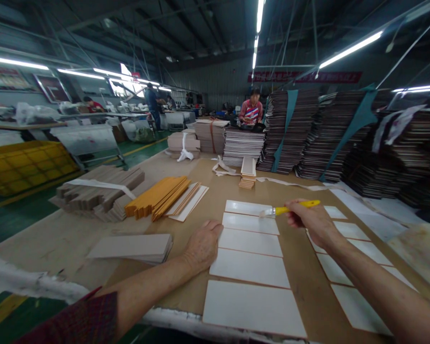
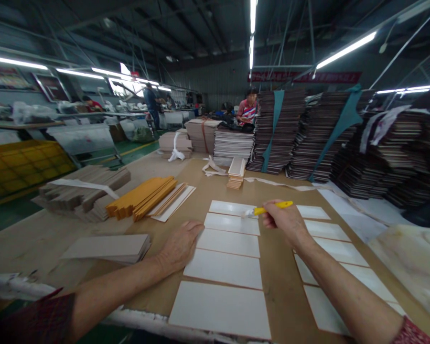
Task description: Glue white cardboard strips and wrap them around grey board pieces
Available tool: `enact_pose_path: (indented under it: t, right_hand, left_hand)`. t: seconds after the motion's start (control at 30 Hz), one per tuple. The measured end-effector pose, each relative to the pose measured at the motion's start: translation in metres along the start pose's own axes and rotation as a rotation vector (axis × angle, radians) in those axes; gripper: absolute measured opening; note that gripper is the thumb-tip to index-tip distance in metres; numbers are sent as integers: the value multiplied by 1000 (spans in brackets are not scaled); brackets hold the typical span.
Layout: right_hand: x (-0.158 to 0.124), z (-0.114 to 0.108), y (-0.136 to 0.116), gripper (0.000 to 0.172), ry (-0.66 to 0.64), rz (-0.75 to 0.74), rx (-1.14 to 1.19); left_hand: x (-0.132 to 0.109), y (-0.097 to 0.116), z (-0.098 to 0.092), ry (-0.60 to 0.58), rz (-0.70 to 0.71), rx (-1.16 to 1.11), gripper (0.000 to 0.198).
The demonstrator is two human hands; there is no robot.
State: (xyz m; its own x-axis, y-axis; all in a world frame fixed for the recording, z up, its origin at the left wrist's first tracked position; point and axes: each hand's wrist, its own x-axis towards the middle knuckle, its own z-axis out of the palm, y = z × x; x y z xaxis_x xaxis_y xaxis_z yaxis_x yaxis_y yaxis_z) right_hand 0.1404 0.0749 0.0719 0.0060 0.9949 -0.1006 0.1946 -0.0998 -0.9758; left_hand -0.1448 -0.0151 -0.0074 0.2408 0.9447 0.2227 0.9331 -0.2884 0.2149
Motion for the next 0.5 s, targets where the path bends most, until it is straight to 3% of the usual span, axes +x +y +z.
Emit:
enact_pose_path:
  t: [0.27, 0.37, 0.5]
  right_hand:
    - [4, 83, 4, 19, -194, 44, -14]
    - [9, 91, 10, 21, -210, 65, -74]
    - [15, 76, 14, 22, -160, 80, -173]
  left_hand:
    - [0, 0, 2, -3, -8, 15, 32]
    - [0, 0, 2, -5, -5, 18, 31]
    - [0, -1, 3, -4, 0, 15, 29]
